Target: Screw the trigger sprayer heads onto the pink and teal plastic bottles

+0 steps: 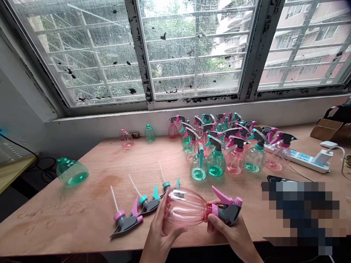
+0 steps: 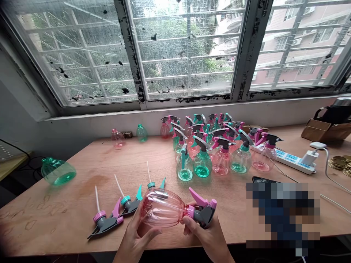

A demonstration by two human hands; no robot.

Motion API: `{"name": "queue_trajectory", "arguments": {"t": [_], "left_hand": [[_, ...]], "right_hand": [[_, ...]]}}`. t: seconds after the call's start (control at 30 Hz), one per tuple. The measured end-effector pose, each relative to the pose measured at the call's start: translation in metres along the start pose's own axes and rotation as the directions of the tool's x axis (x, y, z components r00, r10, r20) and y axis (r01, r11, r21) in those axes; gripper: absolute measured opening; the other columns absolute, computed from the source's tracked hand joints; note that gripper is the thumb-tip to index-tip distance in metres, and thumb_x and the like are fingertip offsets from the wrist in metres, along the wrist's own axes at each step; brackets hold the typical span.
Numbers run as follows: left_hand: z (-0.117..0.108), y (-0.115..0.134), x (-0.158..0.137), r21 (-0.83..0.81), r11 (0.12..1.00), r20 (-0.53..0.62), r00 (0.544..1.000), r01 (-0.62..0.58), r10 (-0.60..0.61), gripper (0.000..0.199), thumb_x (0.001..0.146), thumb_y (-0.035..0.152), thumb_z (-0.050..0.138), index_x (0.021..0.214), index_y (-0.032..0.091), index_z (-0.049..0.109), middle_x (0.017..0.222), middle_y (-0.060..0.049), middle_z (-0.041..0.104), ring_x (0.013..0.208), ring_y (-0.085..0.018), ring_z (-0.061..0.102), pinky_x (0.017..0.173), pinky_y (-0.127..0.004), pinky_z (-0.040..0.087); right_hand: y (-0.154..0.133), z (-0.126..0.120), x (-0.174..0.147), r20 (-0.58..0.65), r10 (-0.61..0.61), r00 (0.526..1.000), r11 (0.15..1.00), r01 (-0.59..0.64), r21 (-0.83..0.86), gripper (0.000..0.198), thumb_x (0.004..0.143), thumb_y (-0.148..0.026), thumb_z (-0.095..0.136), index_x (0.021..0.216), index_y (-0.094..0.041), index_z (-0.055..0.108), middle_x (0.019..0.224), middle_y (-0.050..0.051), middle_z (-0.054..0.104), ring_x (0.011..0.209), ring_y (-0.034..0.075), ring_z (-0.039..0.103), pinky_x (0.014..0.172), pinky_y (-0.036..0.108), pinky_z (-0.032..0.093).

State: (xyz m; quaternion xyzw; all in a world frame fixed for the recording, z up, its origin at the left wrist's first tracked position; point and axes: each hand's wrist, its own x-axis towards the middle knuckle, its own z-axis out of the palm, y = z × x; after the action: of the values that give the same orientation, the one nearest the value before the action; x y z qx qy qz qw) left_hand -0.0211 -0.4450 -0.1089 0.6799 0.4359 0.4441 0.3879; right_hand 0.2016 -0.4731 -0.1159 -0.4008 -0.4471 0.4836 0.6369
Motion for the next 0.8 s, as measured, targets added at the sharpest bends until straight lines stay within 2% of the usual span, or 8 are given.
{"name": "queue_trajectory", "arguments": {"t": [0.13, 0.27, 0.37, 0.47, 0.63, 0.7, 0.8], "left_hand": [[0.0026, 0.0017, -0.0016, -0.016, 1.0, -0.032, 0.999, 0.012, -0.012, 0.079, 0.086, 0.045, 0.07, 0.152, 0.037, 0.029, 0.158, -0.003, 0.04, 0.144, -0.032, 0.038, 0.12, -0.045, 0.03], [0.0007, 0.0002, -0.0023, -0.05, 0.999, -0.023, 1.0, 0.009, -0.01, 0.085, 0.083, 0.052, 0.071, 0.154, 0.033, 0.028, 0.159, -0.006, 0.038, 0.146, -0.034, 0.032, 0.122, -0.048, 0.024], [-0.0012, -0.0023, -0.0001, -0.057, 0.998, -0.019, 1.0, 0.004, -0.005, 0.078, 0.085, 0.052, 0.068, 0.152, 0.031, 0.033, 0.159, -0.006, 0.038, 0.149, -0.033, 0.027, 0.123, -0.047, 0.023], [-0.0004, -0.0032, 0.0022, -0.052, 0.999, -0.023, 1.0, -0.001, 0.0, 0.074, 0.084, 0.049, 0.071, 0.149, 0.033, 0.039, 0.158, -0.005, 0.04, 0.147, -0.033, 0.031, 0.123, -0.046, 0.023], [0.0033, -0.0025, 0.0005, -0.048, 0.998, -0.026, 0.999, 0.03, -0.031, 0.072, 0.089, 0.042, 0.067, 0.151, 0.039, 0.03, 0.158, -0.002, 0.04, 0.143, -0.03, 0.04, 0.121, -0.045, 0.027], [0.0035, -0.0023, -0.0011, -0.019, 0.999, -0.031, 0.999, 0.034, -0.034, 0.071, 0.091, 0.043, 0.064, 0.152, 0.039, 0.028, 0.158, -0.003, 0.039, 0.144, -0.03, 0.037, 0.122, -0.046, 0.026], [0.0026, -0.0007, -0.0025, 0.009, 1.0, -0.028, 0.999, 0.028, -0.028, 0.082, 0.086, 0.045, 0.071, 0.154, 0.036, 0.026, 0.157, -0.005, 0.04, 0.147, -0.033, 0.032, 0.123, -0.049, 0.021]], "right_hand": [[0.0004, -0.0003, 0.0001, 0.009, -0.002, 1.0, 1.0, 0.002, -0.011, 0.026, 0.084, -0.038, 0.076, 0.096, -0.017, 0.068, 0.058, -0.001, 0.07, 0.05, 0.016, 0.064, 0.054, 0.028, 0.052], [0.0034, -0.0013, 0.0007, 0.036, 0.0, 0.999, 0.999, 0.002, -0.05, 0.028, 0.083, -0.038, 0.077, 0.099, -0.016, 0.068, 0.057, 0.0, 0.07, 0.052, 0.017, 0.063, 0.055, 0.028, 0.048], [0.0043, -0.0021, 0.0017, 0.06, 0.008, 0.998, 0.999, -0.005, -0.053, 0.03, 0.084, -0.039, 0.075, 0.101, -0.016, 0.067, 0.057, 0.001, 0.07, 0.051, 0.017, 0.062, 0.054, 0.029, 0.047], [0.0017, -0.0015, 0.0027, 0.063, 0.018, 0.998, 1.0, -0.017, -0.02, 0.028, 0.085, -0.04, 0.074, 0.098, -0.016, 0.066, 0.055, 0.001, 0.07, 0.048, 0.016, 0.062, 0.052, 0.028, 0.048], [-0.002, 0.0003, 0.003, 0.046, 0.015, 0.999, 1.0, -0.016, 0.013, 0.026, 0.085, -0.038, 0.075, 0.098, -0.018, 0.065, 0.058, -0.001, 0.07, 0.05, 0.015, 0.063, 0.053, 0.026, 0.051], [0.0002, -0.0002, 0.0028, 0.044, 0.022, 0.999, 1.0, -0.022, 0.013, 0.027, 0.085, -0.038, 0.076, 0.098, -0.017, 0.066, 0.058, 0.0, 0.07, 0.05, 0.015, 0.063, 0.052, 0.027, 0.051], [0.0055, -0.002, 0.0022, 0.047, 0.028, 0.999, 0.999, -0.027, -0.019, 0.03, 0.084, -0.038, 0.076, 0.101, -0.016, 0.066, 0.057, 0.0, 0.071, 0.052, 0.017, 0.063, 0.054, 0.028, 0.05]]}}
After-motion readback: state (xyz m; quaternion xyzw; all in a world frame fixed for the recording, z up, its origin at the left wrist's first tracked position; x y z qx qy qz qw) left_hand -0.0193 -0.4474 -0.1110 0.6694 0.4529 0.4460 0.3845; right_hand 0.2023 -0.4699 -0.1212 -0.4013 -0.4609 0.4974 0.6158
